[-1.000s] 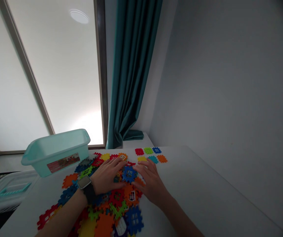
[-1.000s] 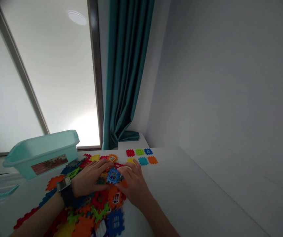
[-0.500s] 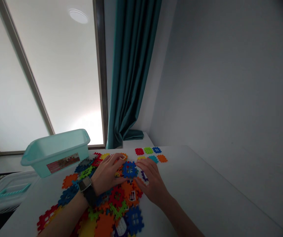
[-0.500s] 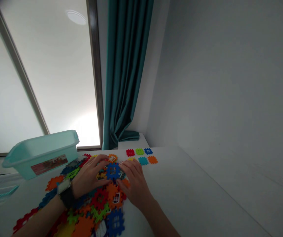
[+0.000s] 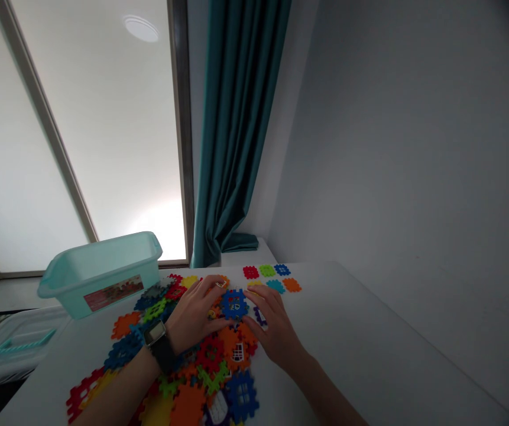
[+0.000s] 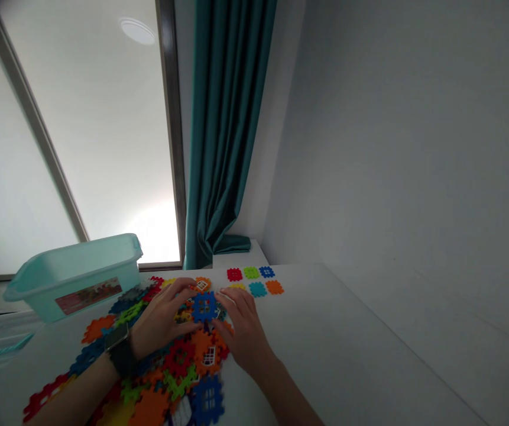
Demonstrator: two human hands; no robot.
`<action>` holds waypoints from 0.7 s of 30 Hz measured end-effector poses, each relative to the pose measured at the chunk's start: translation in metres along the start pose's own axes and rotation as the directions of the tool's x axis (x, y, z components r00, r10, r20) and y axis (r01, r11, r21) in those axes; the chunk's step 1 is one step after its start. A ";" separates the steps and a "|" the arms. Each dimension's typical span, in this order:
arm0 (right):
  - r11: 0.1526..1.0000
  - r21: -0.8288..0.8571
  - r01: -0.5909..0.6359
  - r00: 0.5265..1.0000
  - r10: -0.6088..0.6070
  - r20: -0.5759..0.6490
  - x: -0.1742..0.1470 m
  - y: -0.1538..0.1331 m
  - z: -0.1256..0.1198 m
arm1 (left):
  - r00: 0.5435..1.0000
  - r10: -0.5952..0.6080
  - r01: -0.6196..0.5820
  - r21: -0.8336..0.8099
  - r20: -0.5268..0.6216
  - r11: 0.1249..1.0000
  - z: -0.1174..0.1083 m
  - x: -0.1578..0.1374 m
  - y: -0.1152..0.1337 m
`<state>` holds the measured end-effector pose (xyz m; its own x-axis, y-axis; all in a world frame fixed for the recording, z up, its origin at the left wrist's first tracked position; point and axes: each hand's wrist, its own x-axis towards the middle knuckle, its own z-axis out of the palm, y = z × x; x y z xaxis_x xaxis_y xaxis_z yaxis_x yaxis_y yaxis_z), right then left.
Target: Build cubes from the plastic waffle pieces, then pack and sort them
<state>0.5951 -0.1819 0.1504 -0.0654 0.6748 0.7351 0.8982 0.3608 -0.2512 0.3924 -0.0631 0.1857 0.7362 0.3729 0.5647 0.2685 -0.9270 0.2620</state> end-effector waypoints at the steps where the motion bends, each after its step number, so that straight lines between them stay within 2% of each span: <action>1: 1.000 0.006 0.002 1.000 -0.002 0.010 0.000 0.001 0.000 | 1.000 -0.001 0.001 -0.003 0.005 1.000 0.001 0.000 0.000; 8: 0.999 0.042 -0.019 0.997 0.016 0.079 0.000 0.002 0.000 | 0.996 -0.025 0.023 0.017 0.090 1.000 0.002 -0.001 -0.001; 15: 0.995 0.100 -0.002 0.988 -0.014 0.152 0.001 -0.003 -0.001 | 0.985 0.011 -0.004 -0.037 0.170 0.999 0.001 -0.002 -0.005; 21: 0.991 0.127 -0.045 0.983 0.021 0.181 0.000 -0.003 0.002 | 0.980 -0.026 0.019 0.039 0.197 0.999 0.000 0.000 0.000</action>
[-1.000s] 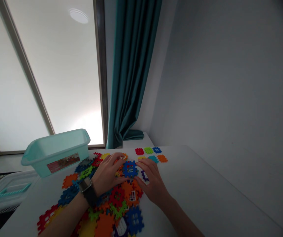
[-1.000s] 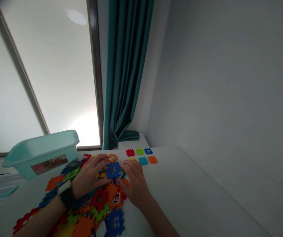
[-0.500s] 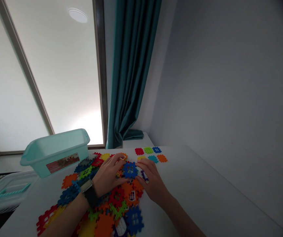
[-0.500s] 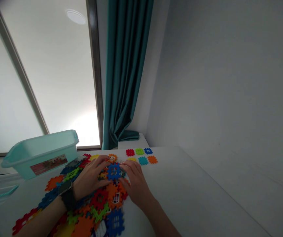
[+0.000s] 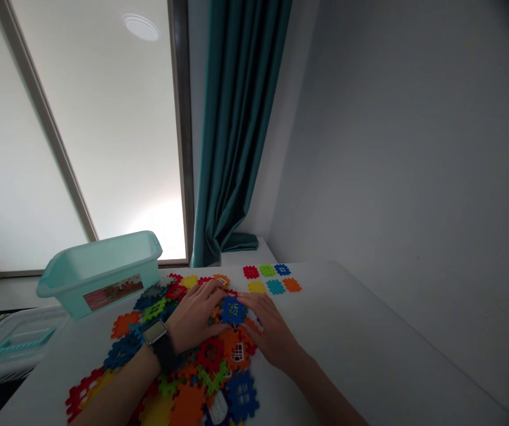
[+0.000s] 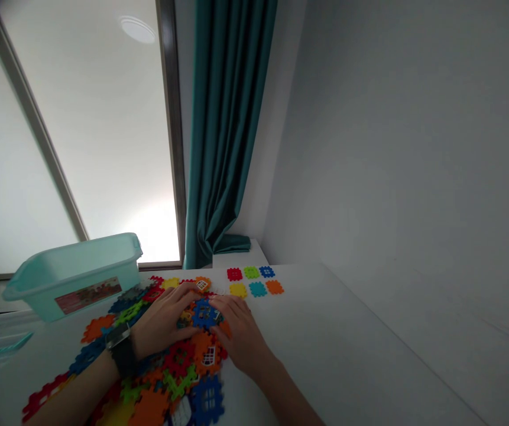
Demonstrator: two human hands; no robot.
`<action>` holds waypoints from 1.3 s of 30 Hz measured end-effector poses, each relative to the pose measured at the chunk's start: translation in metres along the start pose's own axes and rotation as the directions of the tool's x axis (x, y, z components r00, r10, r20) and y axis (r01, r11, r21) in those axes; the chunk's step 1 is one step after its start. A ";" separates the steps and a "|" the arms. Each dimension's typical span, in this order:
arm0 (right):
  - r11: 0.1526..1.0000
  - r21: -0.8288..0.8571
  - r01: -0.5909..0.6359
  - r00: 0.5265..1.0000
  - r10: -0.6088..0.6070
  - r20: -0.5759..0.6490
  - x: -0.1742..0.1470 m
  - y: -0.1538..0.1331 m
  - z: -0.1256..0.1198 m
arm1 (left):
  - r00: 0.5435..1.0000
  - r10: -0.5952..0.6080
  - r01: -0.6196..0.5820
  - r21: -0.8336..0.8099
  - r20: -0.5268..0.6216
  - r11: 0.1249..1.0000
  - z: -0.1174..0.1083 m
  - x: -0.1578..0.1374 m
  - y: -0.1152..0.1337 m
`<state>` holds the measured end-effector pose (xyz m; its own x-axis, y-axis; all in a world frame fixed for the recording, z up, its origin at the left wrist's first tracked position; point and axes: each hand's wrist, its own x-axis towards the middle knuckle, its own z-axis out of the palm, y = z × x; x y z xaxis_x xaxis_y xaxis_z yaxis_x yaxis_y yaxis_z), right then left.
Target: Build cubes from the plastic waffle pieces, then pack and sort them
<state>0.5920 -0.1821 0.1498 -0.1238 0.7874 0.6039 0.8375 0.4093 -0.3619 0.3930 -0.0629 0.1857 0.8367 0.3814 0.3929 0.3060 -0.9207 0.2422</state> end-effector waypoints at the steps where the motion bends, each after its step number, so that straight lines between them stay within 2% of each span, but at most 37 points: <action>1: 1.000 -0.001 -0.006 1.000 0.006 -0.008 0.000 0.000 0.001 | 1.000 -0.005 0.005 0.012 -0.007 1.000 0.000 0.000 0.001; 10: 0.997 -0.033 -0.071 0.991 0.067 -0.113 -0.001 -0.009 0.011 | 0.999 -0.032 0.033 0.038 -0.040 0.999 0.000 0.002 0.001; 16: 0.993 -0.060 -0.100 0.990 0.093 -0.109 -0.002 -0.008 0.013 | 1.000 0.000 0.000 0.001 -0.027 1.000 -0.001 0.001 -0.002; 23: 0.990 -0.140 0.019 1.000 -0.020 -0.001 -0.002 -0.001 0.010 | 0.995 0.053 -0.053 -0.003 0.084 0.999 -0.006 0.000 -0.014; 29: 0.987 -0.150 0.062 0.997 -0.053 0.060 0.000 -0.004 0.005 | 0.984 0.107 -0.109 0.001 0.139 0.994 -0.008 -0.001 -0.019; 34: 0.987 -0.142 0.072 0.997 -0.066 0.042 -0.001 -0.005 0.006 | 0.981 0.114 -0.120 0.028 0.159 0.992 -0.010 0.001 -0.017; 39: 0.988 -0.147 0.056 0.998 -0.059 -0.016 -0.002 0.000 0.006 | 0.990 0.084 -0.088 0.035 0.112 0.995 -0.007 0.003 -0.014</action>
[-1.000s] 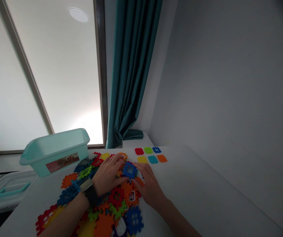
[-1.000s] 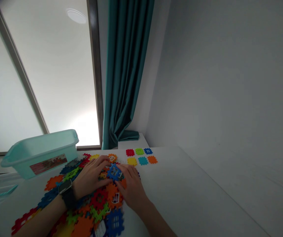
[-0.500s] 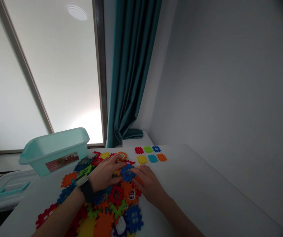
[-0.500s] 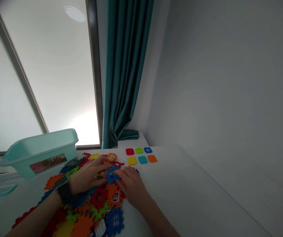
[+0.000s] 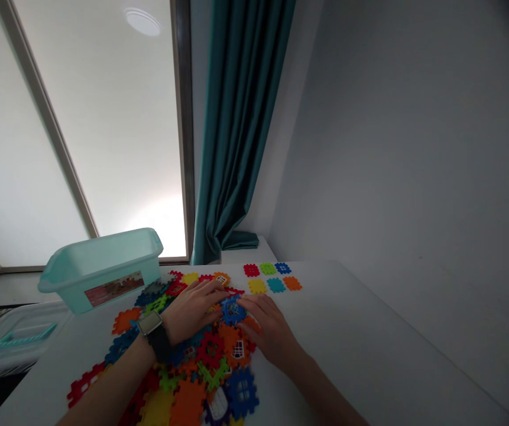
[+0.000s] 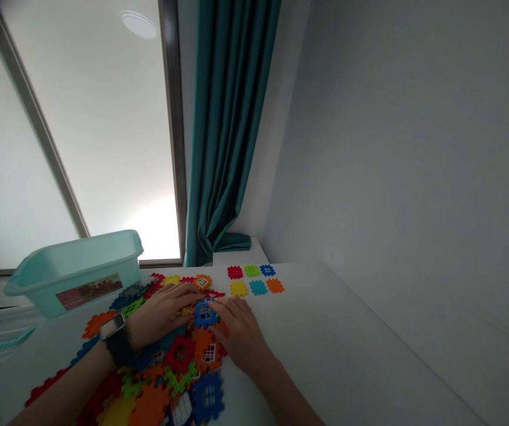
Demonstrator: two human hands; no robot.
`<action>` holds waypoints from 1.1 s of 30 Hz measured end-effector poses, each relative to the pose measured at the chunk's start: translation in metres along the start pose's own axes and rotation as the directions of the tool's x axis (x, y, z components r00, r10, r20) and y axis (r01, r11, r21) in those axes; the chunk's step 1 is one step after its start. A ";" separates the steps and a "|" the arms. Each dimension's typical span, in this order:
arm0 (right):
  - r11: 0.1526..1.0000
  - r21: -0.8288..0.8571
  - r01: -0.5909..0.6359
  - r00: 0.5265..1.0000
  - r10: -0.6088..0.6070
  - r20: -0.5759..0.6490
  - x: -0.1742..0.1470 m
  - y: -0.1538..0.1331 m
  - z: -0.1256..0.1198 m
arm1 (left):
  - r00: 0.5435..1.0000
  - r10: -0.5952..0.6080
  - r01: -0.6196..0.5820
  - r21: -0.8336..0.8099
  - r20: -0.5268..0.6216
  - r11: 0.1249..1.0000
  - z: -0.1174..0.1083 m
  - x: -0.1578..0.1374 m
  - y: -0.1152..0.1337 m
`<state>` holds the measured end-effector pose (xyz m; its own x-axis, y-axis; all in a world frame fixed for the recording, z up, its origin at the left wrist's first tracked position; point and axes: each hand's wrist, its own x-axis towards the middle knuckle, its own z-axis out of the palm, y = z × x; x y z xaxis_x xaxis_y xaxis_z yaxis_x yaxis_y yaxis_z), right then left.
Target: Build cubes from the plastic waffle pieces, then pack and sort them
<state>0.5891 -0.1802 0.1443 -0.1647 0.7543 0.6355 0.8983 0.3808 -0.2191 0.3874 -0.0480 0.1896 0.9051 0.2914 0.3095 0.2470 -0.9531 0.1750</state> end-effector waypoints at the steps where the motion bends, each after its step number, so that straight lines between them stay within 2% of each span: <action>1: 1.000 -0.005 -0.007 1.000 0.007 -0.015 0.000 0.001 0.000 | 1.000 -0.004 0.004 -0.003 -0.013 1.000 0.001 0.000 0.001; 6: 0.999 -0.042 -0.030 0.997 0.027 -0.070 0.001 0.000 -0.002 | 0.999 -0.021 0.021 -0.007 -0.047 1.000 0.003 -0.001 0.007; 12: 0.998 -0.048 -0.045 0.997 0.042 -0.063 0.000 -0.003 0.004 | 0.997 -0.070 0.070 0.021 -0.027 0.997 0.008 0.000 0.009; 19: 0.996 -0.074 -0.046 0.996 0.052 0.076 0.000 -0.004 -0.003 | 0.999 -0.042 0.043 0.045 -0.032 0.998 0.007 -0.002 0.004; 24: 0.996 -0.083 0.019 0.993 -0.009 0.119 0.001 -0.007 -0.007 | 1.000 0.005 -0.005 0.009 -0.005 1.000 0.004 -0.004 0.002; 28: 0.997 -0.053 0.057 0.995 -0.052 0.089 0.001 -0.008 -0.006 | 1.000 0.030 -0.031 -0.021 -0.008 0.999 0.003 -0.004 0.002; 33: 0.999 -0.048 0.025 0.999 -0.027 -0.034 0.001 -0.005 -0.004 | 0.998 -0.036 0.034 -0.032 -0.049 0.999 0.002 -0.002 0.008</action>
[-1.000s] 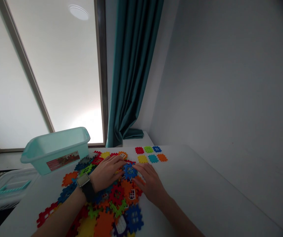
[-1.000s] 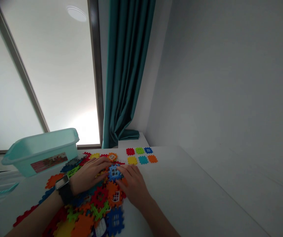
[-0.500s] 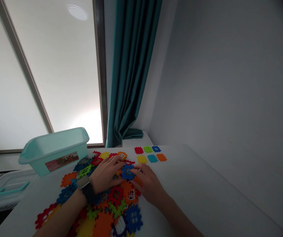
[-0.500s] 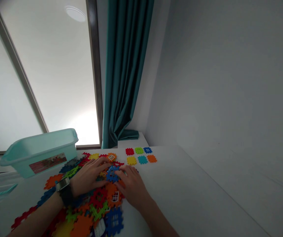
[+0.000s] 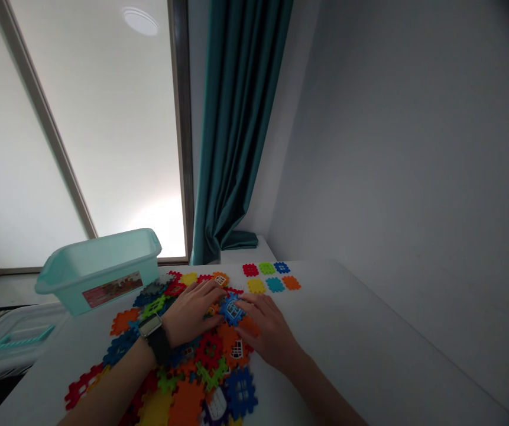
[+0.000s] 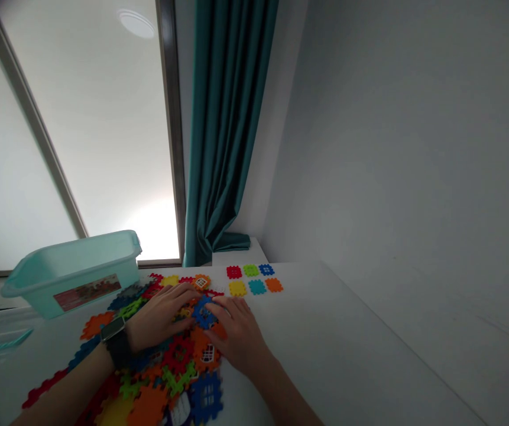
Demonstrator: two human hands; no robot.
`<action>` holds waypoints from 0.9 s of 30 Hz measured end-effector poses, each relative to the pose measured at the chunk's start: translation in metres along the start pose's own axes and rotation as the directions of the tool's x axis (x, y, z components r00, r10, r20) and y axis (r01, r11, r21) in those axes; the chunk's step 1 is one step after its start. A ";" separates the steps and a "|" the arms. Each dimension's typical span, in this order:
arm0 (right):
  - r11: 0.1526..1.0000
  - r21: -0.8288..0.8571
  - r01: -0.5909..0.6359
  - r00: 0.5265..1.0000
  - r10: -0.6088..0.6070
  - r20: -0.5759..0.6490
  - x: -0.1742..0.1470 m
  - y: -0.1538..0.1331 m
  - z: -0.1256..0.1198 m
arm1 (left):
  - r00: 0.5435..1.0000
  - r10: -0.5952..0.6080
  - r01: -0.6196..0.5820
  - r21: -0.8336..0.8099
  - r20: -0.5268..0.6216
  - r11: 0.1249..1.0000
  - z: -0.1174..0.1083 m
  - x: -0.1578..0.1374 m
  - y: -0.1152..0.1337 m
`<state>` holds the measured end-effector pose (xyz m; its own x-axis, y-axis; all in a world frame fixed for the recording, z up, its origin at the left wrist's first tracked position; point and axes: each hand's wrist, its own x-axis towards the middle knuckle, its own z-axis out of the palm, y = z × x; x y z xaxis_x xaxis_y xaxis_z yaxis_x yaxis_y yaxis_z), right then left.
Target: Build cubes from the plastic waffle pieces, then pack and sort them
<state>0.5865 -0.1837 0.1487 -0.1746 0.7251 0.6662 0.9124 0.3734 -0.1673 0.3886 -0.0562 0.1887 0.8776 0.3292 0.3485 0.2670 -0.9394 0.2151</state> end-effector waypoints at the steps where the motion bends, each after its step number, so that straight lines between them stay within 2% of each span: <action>1: 1.000 -0.001 -0.010 0.999 0.010 -0.030 0.000 0.001 0.000 | 1.000 -0.007 0.007 0.002 -0.007 1.000 -0.001 0.000 0.002; 6: 0.999 0.010 -0.052 0.994 0.053 -0.098 -0.001 -0.001 0.004 | 1.000 -0.014 0.014 0.003 -0.022 1.000 -0.002 0.002 0.006; 14: 0.997 -0.027 -0.076 0.993 0.073 -0.096 -0.004 -0.003 0.011 | 0.995 0.003 0.003 0.053 -0.105 0.999 0.005 0.002 0.001; 27: 0.999 0.015 -0.038 0.995 0.039 -0.090 -0.001 0.001 0.005 | 0.987 0.069 -0.044 0.174 -0.145 0.984 -0.003 0.001 -0.006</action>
<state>0.5862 -0.1815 0.1444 -0.1047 0.6844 0.7215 0.9129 0.3540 -0.2032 0.3861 -0.0499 0.1907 0.8269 0.2737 0.4912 0.2937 -0.9551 0.0378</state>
